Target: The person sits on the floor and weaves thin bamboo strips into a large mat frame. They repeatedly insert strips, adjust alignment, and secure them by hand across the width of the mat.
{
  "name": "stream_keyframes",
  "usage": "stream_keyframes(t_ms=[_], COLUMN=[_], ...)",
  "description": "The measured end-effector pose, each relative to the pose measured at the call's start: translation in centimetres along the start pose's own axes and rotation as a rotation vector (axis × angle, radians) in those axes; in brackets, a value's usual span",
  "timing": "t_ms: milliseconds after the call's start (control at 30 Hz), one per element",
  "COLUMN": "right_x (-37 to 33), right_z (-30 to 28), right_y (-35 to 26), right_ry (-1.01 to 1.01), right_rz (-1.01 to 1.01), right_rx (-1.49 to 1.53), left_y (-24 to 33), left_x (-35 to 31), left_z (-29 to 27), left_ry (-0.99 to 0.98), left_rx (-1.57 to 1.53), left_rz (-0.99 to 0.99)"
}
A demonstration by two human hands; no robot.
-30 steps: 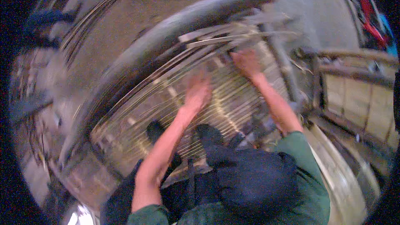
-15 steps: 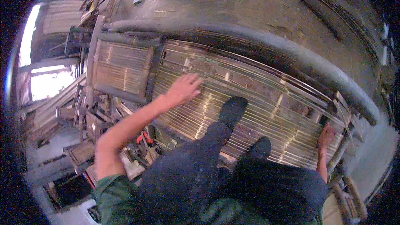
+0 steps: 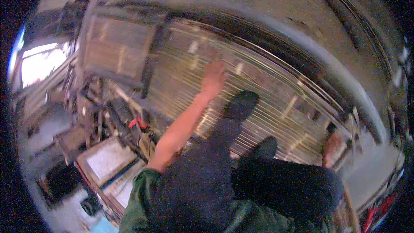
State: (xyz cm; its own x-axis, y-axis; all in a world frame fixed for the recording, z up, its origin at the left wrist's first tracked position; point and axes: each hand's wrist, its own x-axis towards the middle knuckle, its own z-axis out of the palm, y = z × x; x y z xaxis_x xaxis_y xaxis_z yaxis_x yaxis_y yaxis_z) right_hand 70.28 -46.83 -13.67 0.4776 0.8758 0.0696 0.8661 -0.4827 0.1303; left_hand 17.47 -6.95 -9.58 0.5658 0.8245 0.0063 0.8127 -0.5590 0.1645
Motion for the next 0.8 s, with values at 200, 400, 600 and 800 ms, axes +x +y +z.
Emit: stream_keyframes(t_ms=[200, 400, 600, 800], right_x=[1.9, 1.3, 2.3, 1.2], right_z=[-1.9, -2.5, -4.6, -2.3], right_y=[-2.0, -2.0, -3.4, -2.2], right_ry=[-0.127, 0.077, 0.199, 0.141], right_rz=[0.259, 0.151, 0.156, 0.234], right_rx=[-0.024, 0.030, 0.218, 0.001], left_y=[0.4, -0.2, 0.3, 0.9], left_x=[0.8, 1.8, 1.8, 2.0], left_z=[-0.6, 2.1, 0.7, 1.0], left_ry=[-0.049, 0.039, 0.061, 0.037], left_rx=[0.165, 0.128, 0.011, 0.047], left_rz=[0.096, 0.154, 0.162, 0.123])
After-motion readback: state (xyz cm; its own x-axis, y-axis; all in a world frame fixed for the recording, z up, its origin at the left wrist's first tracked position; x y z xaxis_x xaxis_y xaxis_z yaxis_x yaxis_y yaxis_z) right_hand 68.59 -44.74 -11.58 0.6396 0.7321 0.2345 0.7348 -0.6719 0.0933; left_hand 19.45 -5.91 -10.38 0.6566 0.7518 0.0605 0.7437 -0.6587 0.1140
